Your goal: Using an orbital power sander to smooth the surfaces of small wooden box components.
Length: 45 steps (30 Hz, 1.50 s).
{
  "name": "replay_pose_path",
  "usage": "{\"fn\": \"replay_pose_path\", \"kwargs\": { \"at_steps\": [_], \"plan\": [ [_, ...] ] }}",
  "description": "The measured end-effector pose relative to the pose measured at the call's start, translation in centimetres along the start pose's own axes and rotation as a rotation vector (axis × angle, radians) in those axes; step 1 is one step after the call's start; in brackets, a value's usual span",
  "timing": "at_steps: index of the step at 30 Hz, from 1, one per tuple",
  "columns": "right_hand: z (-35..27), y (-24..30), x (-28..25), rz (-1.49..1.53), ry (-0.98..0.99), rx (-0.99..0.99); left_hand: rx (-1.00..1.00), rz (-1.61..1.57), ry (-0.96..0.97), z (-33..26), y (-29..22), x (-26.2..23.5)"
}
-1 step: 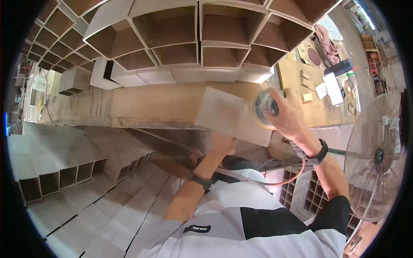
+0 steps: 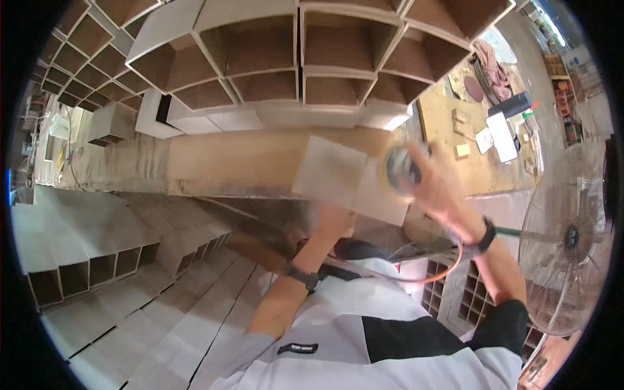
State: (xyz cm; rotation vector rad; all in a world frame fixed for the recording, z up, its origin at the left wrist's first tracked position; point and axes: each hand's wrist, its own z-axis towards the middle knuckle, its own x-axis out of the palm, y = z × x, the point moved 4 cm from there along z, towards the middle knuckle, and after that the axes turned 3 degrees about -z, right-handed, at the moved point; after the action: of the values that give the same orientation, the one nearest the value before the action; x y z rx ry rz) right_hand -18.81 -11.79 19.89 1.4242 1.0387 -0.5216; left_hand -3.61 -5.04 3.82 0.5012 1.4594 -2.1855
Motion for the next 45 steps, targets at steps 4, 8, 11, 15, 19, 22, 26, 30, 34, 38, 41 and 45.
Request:
{"fn": "replay_pose_path", "kwargs": {
  "at_steps": [4, 8, 11, 15, 19, 22, 26, 30, 34, 38, 41, 45],
  "plan": [
    [-4.3, 2.5, 1.5, -0.355, 0.000, -0.371, -0.048, 0.007, 0.023, 0.3, 1.2, 1.2],
    [-1.2, -0.7, -0.2, -0.208, -0.208, -0.172, -0.066, 0.112, 0.098, -0.5, 1.7, 1.0],
    [-4.6, 2.4, 3.0, -0.339, 0.010, -0.350, 0.081, 0.059, -0.026, 0.6, 1.4, 1.3],
    [-1.1, -0.1, -0.1, -0.277, -0.091, -0.162, -0.117, -0.078, 0.067, -0.2, 1.5, 0.8],
    [-3.4, 1.6, 1.3, -0.355, 0.066, -0.208, -0.008, 0.115, 0.026, 0.8, 1.2, 1.0],
    [-3.9, 1.5, 2.3, -0.358, 0.196, -0.211, 0.022, -0.009, -0.016, 0.3, 1.7, 0.8],
    [-0.8, -0.6, -1.0, -0.088, -0.099, -0.167, -0.064, 0.084, 0.118, 0.2, 1.3, 0.9],
    [-4.3, 2.8, 2.2, -0.333, 0.167, -0.356, -0.009, 0.000, -0.037, 0.1, 2.1, 1.3],
    [-1.1, -0.8, -0.8, -0.279, -0.120, -0.169, -0.027, 0.178, 0.049, 0.2, 1.0, 1.0],
    [-4.5, 1.8, 1.4, -0.338, 0.142, -0.224, 0.031, 0.106, -0.067, 0.6, 0.9, 0.8],
    [-3.5, 0.6, 0.6, -0.293, -0.062, -0.301, -0.022, -0.105, -0.067, -0.1, 1.5, 0.6],
    [-3.2, -0.8, -0.4, -0.391, -0.187, -0.325, -0.089, 0.088, -0.023, 0.2, 0.8, 0.7]
  ]
}}
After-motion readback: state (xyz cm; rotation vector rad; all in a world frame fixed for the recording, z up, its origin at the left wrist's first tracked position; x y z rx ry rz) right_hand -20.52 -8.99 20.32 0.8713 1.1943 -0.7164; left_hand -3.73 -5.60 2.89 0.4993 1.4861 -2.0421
